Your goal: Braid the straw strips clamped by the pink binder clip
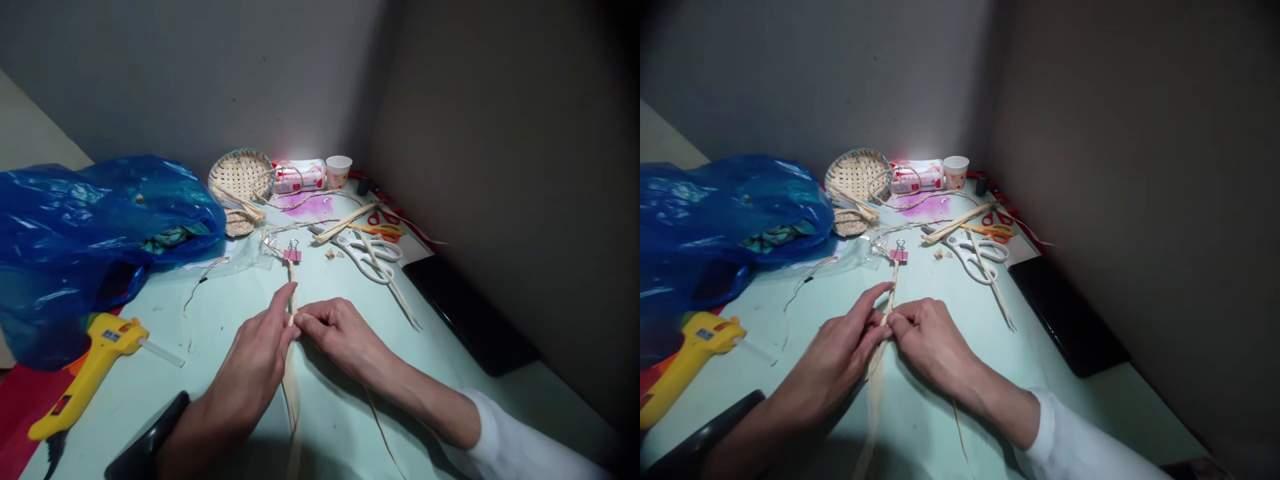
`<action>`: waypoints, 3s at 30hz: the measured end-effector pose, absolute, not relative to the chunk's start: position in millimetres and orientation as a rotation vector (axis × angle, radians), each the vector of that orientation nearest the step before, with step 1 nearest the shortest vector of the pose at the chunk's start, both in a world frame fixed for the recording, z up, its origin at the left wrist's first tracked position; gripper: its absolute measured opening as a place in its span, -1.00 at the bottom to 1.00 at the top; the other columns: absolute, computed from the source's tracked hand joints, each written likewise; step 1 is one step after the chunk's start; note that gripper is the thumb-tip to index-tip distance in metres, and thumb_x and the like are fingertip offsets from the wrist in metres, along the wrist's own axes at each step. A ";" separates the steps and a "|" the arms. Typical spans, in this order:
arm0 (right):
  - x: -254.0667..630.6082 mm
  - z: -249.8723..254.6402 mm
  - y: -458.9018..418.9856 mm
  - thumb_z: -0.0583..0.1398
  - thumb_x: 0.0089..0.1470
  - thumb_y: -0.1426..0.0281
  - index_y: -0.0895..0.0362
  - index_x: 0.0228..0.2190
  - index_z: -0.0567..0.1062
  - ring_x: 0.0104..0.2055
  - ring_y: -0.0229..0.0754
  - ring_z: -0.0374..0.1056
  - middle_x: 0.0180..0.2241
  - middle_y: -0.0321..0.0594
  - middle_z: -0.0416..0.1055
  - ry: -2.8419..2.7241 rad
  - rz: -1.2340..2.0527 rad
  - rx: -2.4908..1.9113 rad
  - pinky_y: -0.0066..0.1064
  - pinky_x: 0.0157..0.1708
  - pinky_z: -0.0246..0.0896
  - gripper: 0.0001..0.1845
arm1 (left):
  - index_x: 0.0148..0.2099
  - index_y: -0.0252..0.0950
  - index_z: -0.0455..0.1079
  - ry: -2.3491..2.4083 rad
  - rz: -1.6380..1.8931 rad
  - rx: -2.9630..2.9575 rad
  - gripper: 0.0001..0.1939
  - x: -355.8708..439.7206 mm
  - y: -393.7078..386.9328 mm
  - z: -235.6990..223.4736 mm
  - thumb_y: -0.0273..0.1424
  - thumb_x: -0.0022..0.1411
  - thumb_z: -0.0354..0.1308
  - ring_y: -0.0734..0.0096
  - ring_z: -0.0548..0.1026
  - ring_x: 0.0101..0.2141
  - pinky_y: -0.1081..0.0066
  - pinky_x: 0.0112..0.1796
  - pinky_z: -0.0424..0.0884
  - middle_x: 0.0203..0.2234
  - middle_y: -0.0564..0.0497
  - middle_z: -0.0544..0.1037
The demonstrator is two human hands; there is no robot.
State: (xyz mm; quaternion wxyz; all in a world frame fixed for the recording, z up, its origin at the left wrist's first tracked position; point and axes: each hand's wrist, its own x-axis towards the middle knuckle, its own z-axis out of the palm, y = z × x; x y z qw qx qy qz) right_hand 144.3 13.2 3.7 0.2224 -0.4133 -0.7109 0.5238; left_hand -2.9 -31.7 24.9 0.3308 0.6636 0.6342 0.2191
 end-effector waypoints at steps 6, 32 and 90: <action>141.9 3.6 10.2 0.03 0.09 0.43 0.16 -0.71 0.14 -0.61 -0.38 -0.08 -0.72 -0.40 0.06 -2.015 1.297 -1.198 -0.43 -0.58 -0.24 -0.64 | 0.25 -0.24 0.17 1.756 0.543 1.745 -0.53 -4.9 -31.0 23.3 -0.33 0.32 -0.05 0.23 0.49 -0.33 0.36 -0.26 0.24 -0.35 -0.01 0.58; 143.2 3.1 7.0 0.16 0.05 0.34 0.24 -0.56 0.47 -0.63 -0.40 0.03 -0.60 -0.31 0.33 -1.237 1.980 -0.943 -0.51 -0.59 -0.10 -0.74 | -0.48 -0.22 0.39 1.795 0.640 2.065 -0.77 10.7 -60.8 14.3 -0.29 0.22 0.10 0.27 0.40 -0.48 0.36 -0.41 0.13 -0.54 -0.05 0.49; 158.3 -8.8 -14.7 0.13 0.13 0.32 0.16 -0.36 0.46 -0.44 -0.26 0.28 -0.49 -0.24 0.48 -1.501 1.505 -1.068 -0.45 -0.37 0.09 -0.83 | -0.47 -0.24 0.11 1.285 0.891 0.941 -0.70 11.4 -30.9 7.5 -0.22 0.12 0.13 0.68 -0.10 -0.73 0.57 -0.72 -0.17 -0.77 0.27 0.05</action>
